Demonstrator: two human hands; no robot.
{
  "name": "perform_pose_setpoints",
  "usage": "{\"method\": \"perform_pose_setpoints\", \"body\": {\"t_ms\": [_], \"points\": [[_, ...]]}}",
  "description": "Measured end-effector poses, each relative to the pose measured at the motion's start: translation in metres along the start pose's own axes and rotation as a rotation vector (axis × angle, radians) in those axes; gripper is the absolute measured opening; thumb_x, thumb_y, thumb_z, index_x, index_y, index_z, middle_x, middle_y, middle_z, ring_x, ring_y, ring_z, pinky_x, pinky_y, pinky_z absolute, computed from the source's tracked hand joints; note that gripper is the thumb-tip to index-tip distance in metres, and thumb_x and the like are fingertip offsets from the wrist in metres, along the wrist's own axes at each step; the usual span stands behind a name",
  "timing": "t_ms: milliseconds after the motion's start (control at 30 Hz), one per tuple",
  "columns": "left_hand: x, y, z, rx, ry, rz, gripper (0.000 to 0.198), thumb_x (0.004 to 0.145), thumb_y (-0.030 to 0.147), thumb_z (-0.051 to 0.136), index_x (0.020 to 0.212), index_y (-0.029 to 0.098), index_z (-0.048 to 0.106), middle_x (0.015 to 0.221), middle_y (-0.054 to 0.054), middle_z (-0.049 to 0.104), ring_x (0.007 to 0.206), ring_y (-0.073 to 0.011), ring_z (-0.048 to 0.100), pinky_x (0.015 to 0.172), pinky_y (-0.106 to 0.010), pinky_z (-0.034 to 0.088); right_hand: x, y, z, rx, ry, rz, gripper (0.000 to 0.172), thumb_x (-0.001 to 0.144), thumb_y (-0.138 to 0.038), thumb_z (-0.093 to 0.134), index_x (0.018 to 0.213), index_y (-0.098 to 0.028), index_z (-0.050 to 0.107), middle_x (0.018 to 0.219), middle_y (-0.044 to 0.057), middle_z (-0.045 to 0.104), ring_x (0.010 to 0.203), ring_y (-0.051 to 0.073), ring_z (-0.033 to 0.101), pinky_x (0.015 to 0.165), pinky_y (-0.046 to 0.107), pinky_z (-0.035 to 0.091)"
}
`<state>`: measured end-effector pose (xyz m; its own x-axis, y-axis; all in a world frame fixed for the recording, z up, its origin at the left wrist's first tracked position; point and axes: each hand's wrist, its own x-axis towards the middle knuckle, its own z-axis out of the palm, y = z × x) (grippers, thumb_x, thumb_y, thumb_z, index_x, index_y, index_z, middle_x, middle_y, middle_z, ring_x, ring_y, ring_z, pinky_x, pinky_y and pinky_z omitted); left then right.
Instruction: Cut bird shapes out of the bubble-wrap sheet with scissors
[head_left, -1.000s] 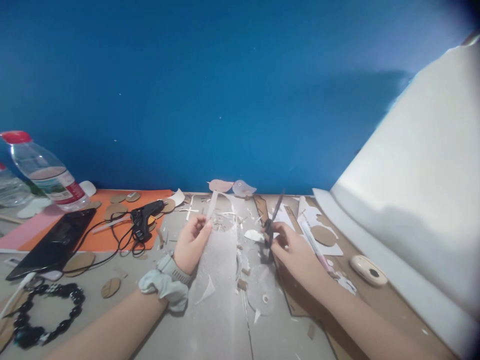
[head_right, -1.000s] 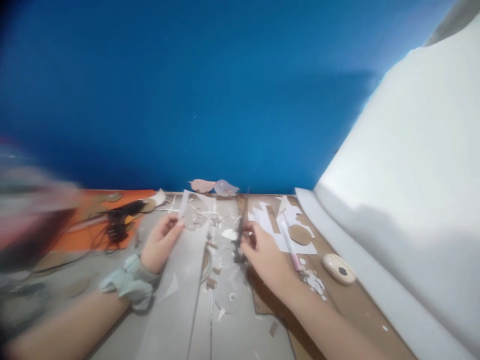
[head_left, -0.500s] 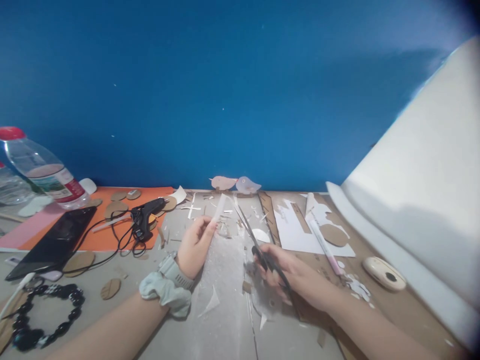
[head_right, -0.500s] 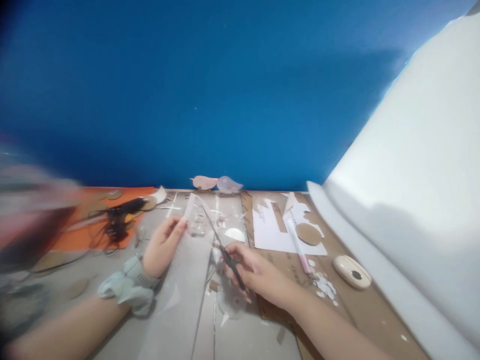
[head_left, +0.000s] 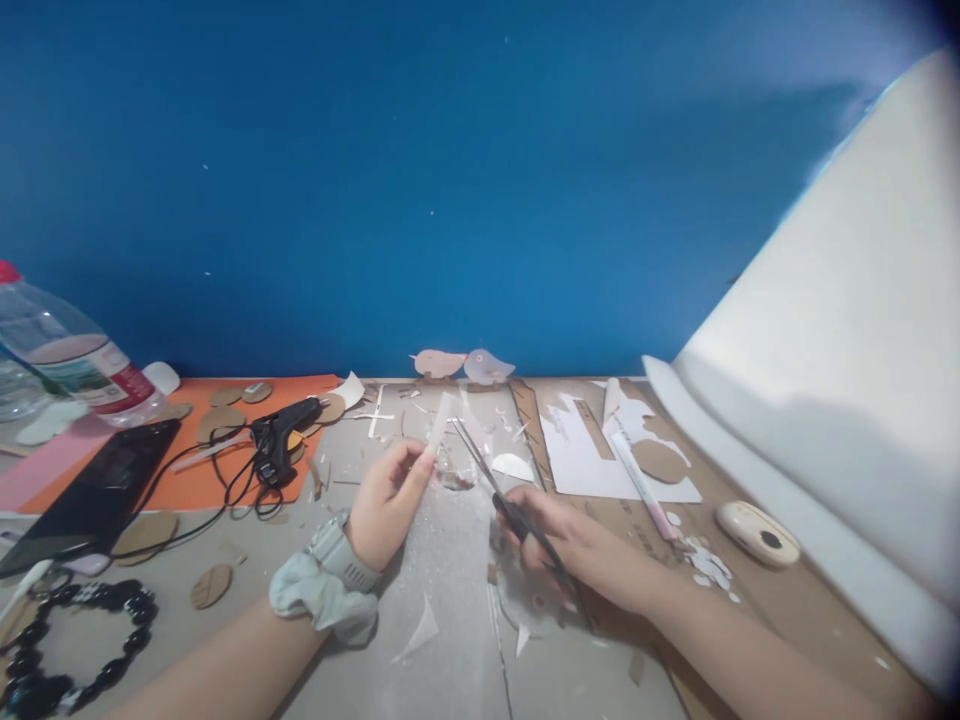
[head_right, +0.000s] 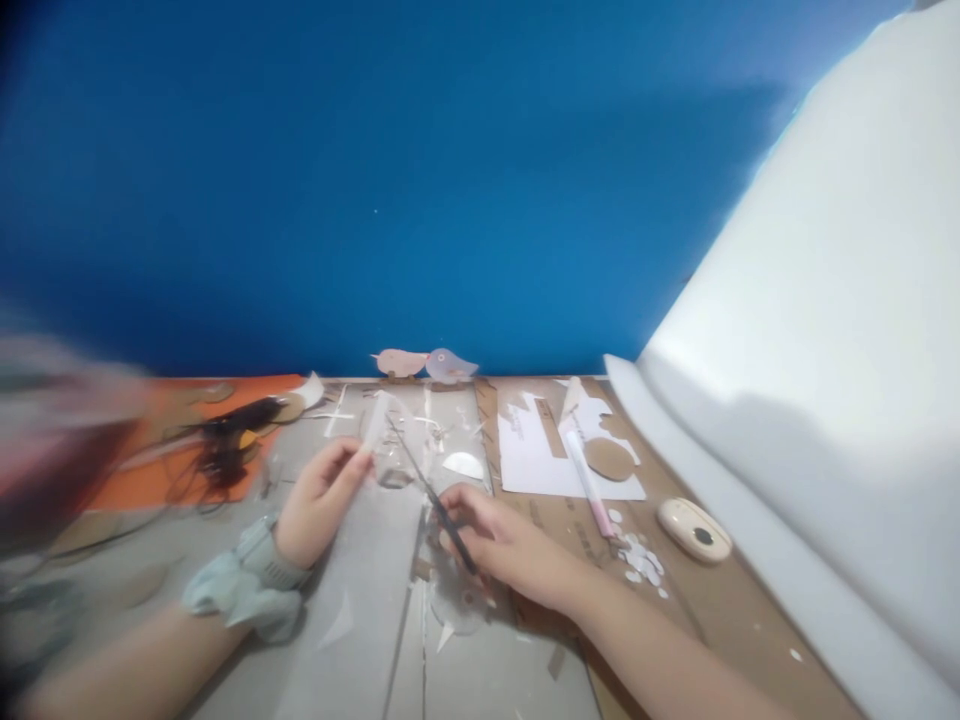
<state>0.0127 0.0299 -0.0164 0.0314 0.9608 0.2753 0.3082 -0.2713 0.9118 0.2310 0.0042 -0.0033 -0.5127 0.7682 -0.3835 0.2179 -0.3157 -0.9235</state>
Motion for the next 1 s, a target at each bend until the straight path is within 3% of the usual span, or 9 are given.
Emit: {"method": "perform_pose_setpoints", "body": {"t_ms": [167,367,567,767,1000], "points": [[-0.001,0.001,-0.001,-0.006,0.016,0.003,0.023,0.086,0.032,0.045,0.069,0.017,0.052,0.064,0.002,0.052,0.062,-0.0119,0.050,0.061,-0.021,0.039,-0.001,-0.002,0.000,0.029,0.017,0.019,0.017,0.081,-0.032,0.053,0.092,-0.021,0.049,0.056,-0.007,0.042,0.045,0.005,0.037,0.042,0.016,0.031],[-0.005,0.003,0.002,-0.053,-0.171,0.028,0.022,0.086,0.031,0.045,0.072,0.018,0.056,0.068,0.000,0.058,0.067,-0.0135,0.053,0.064,-0.022,0.042,-0.002,-0.010,-0.001,0.036,-0.028,0.005,0.020,0.079,-0.031,0.056,0.095,-0.021,0.048,0.062,-0.006,0.044,0.048,0.005,0.036,0.042,0.016,0.032],[-0.006,0.002,0.004,-0.051,-0.205,0.035,0.022,0.087,0.032,0.045,0.075,0.017,0.057,0.072,-0.001,0.062,0.070,-0.0142,0.056,0.067,-0.023,0.043,-0.001,-0.007,0.001,0.069,0.030,-0.056,0.024,0.082,-0.043,0.050,0.093,-0.021,0.047,0.063,-0.006,0.043,0.048,0.005,0.034,0.040,0.015,0.030],[-0.008,0.001,0.006,0.033,-0.347,0.042,0.024,0.088,0.033,0.043,0.077,0.017,0.058,0.072,-0.002,0.061,0.068,-0.0143,0.055,0.063,-0.024,0.042,-0.002,-0.013,-0.003,0.035,-0.007,-0.030,0.031,0.083,-0.048,0.048,0.101,-0.023,0.045,0.066,-0.005,0.044,0.053,0.007,0.041,0.047,0.018,0.037],[-0.008,0.003,0.007,0.096,-0.410,0.032,0.027,0.088,0.035,0.041,0.076,0.017,0.058,0.071,-0.002,0.059,0.066,-0.0157,0.053,0.061,-0.026,0.041,0.001,-0.002,0.001,0.065,0.100,-0.104,0.032,0.082,-0.051,0.048,0.096,-0.022,0.049,0.064,-0.004,0.042,0.050,0.007,0.038,0.045,0.019,0.036]]}}
